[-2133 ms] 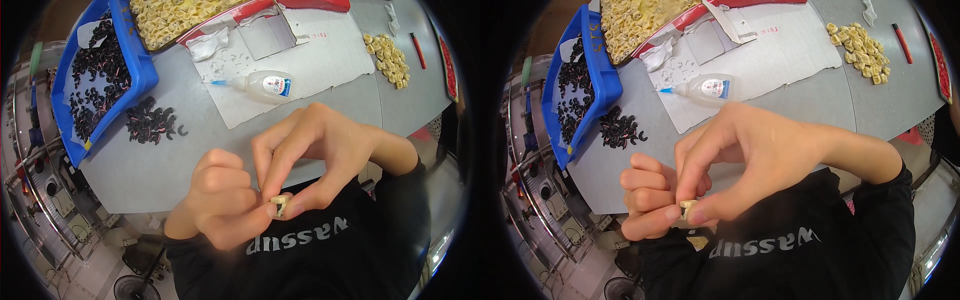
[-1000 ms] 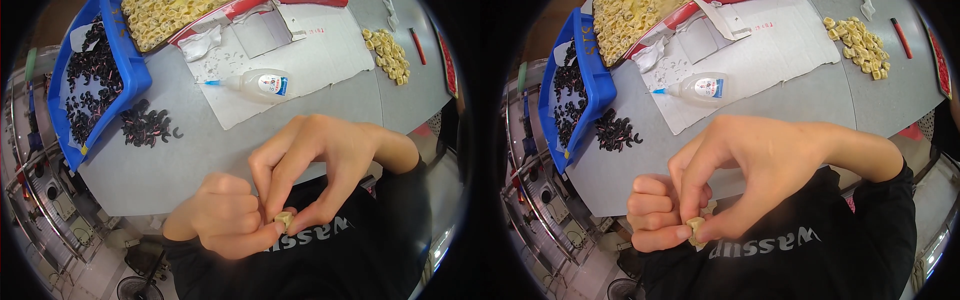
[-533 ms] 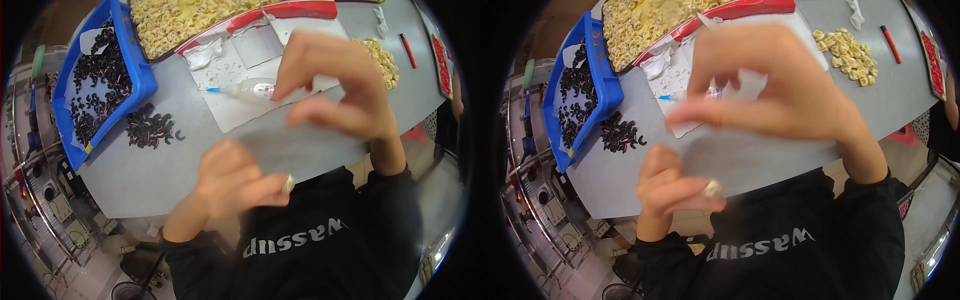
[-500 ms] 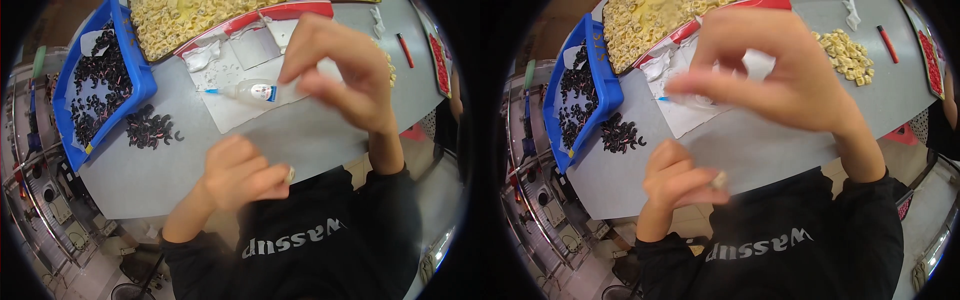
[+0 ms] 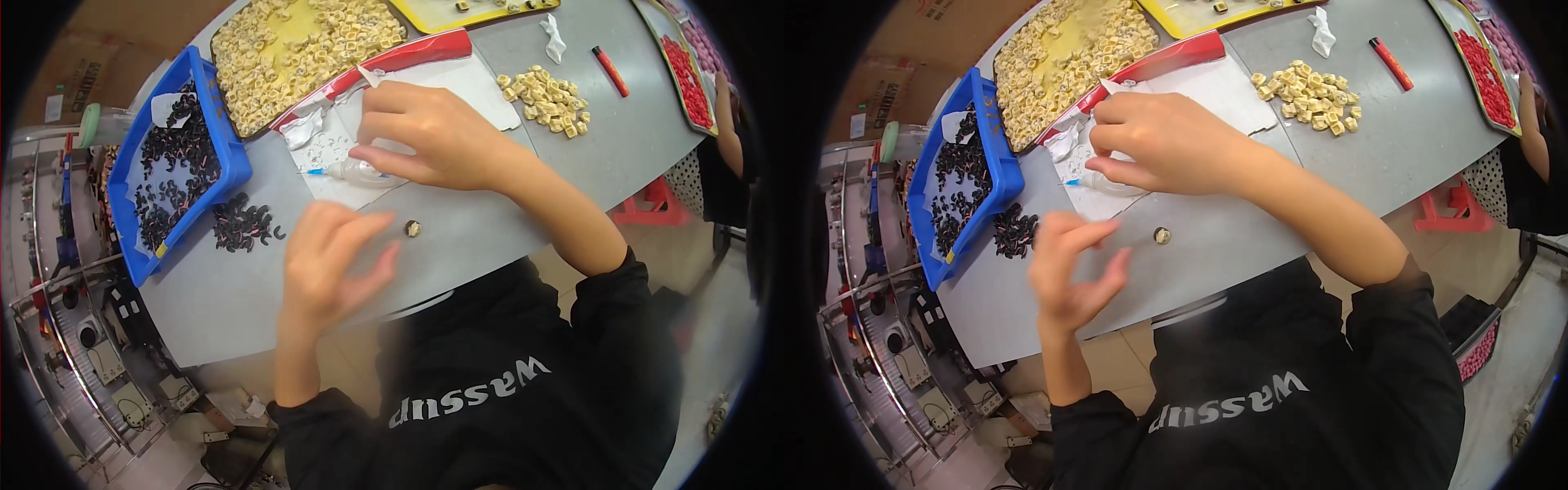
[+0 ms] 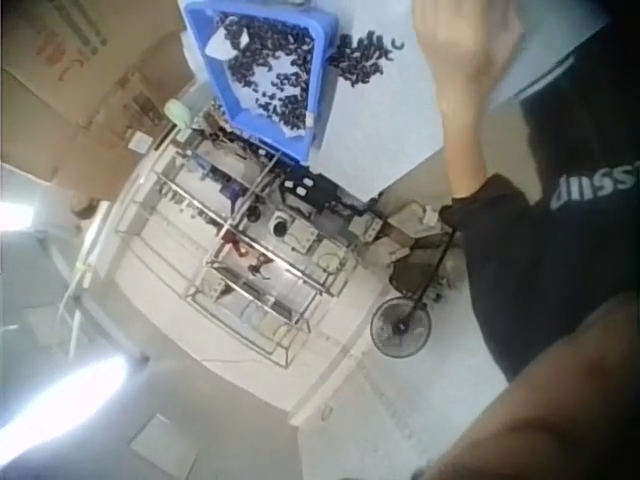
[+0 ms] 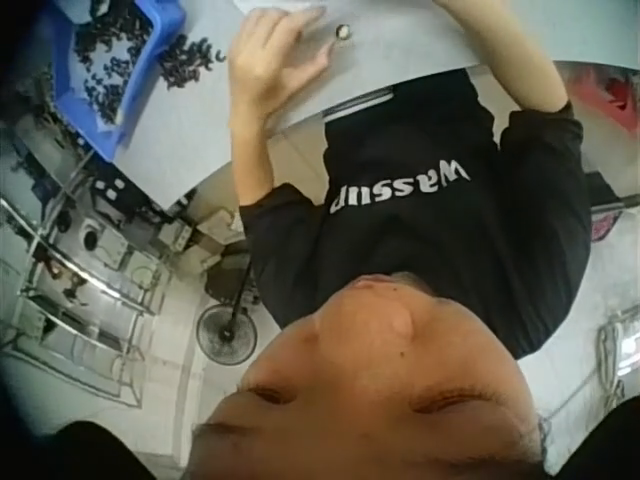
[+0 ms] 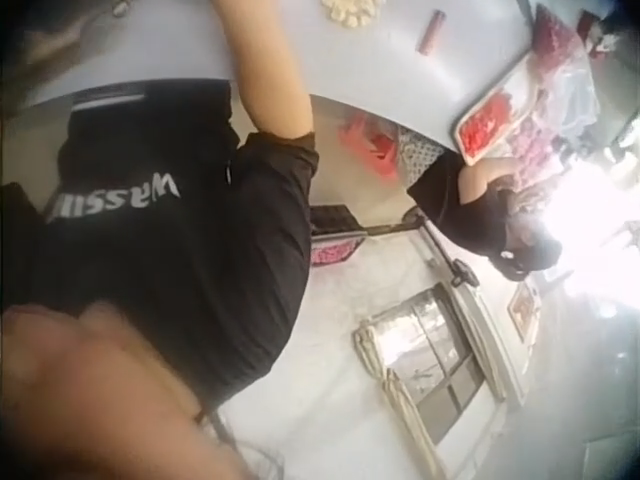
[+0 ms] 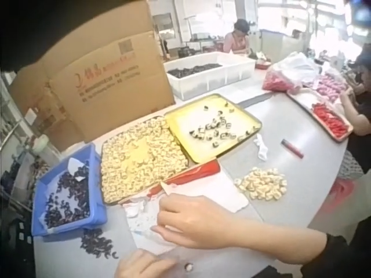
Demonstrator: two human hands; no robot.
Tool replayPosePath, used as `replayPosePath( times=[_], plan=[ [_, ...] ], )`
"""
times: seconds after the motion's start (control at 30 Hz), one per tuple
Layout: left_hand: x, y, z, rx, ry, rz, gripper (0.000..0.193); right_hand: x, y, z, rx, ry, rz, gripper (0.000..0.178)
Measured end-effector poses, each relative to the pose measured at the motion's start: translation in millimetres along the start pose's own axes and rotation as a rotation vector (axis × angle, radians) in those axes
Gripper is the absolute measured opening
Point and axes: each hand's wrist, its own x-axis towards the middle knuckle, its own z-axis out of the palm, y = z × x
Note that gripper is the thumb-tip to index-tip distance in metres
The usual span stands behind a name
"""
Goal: Applying adhesive to small black components and attaching them to beige toy heads at a factory assembly table.
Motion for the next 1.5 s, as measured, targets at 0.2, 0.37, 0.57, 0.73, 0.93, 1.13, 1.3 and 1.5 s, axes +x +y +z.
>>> replayPosePath(
  times=[0.2,0.37,0.57,0.73,0.93,1.13,1.3,1.5],
  plan=[
    [4,106,-53,-1.269,0.414,0.024,0.016,1,-19,4,-0.023,-0.148,-0.021,0.019],
    [-19,145,-59,-1.77,0.303,-0.145,0.013,-10,-9,9,-0.068,-0.127,-0.039,0.021],
    [-21,157,-41,-1.755,0.74,0.481,0.014,-8,-17,13,-0.146,-0.193,-0.006,0.032],
    [-15,159,-53,-1.796,0.556,0.197,0.015,-11,-19,9,-0.184,-0.249,0.075,0.034],
    [-11,145,-47,-1.767,0.4,0.248,0.012,-11,-17,12,-0.153,-0.264,0.081,0.033],
    [-16,145,-49,-1.476,0.449,0.054,0.007,-7,-20,14,-0.062,-0.178,0.11,0.034],
    [-10,161,-45,-1.592,0.632,0.092,0.012,-6,-19,14,-0.004,-0.061,0.112,0.035],
    [11,151,-10,-1.303,1.157,0.44,0.01,-4,-20,13,0.004,-0.027,0.103,0.034]
  ],
)
